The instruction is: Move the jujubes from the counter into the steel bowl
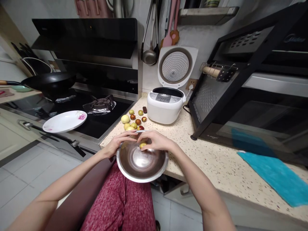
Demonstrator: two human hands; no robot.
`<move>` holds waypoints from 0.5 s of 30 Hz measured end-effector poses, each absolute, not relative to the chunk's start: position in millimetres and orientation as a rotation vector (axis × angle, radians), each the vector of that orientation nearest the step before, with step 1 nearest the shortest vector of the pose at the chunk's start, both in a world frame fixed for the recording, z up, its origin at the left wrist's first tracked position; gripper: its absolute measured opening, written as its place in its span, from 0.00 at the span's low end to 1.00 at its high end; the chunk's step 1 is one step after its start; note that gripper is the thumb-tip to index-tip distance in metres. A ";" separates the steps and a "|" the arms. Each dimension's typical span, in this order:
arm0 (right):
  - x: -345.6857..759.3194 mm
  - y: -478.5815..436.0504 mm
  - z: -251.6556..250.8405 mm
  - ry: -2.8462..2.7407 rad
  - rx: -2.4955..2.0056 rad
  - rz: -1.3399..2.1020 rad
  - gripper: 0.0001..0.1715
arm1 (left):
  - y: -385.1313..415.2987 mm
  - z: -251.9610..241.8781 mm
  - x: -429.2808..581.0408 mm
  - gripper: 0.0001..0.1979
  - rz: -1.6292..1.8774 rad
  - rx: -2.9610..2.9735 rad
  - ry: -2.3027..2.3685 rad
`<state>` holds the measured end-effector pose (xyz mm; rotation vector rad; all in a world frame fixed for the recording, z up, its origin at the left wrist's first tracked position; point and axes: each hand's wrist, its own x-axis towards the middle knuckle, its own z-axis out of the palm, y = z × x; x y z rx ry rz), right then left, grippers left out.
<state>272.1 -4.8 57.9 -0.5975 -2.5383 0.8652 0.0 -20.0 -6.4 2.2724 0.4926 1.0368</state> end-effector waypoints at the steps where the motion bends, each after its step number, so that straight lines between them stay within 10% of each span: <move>1: 272.6 -3.8 58.6 -2.476 -0.598 0.856 0.12 | -19.7 -6.0 -0.5 0.38 1.024 2.294 0.472; 9: 280.3 15.9 48.9 -2.024 -0.872 0.562 0.10 | -17.7 -3.8 -4.2 0.42 1.062 2.621 0.113; 15: 282.1 26.6 39.6 -1.963 -0.977 0.509 0.10 | -28.0 -2.6 -0.7 0.23 1.294 2.951 -0.120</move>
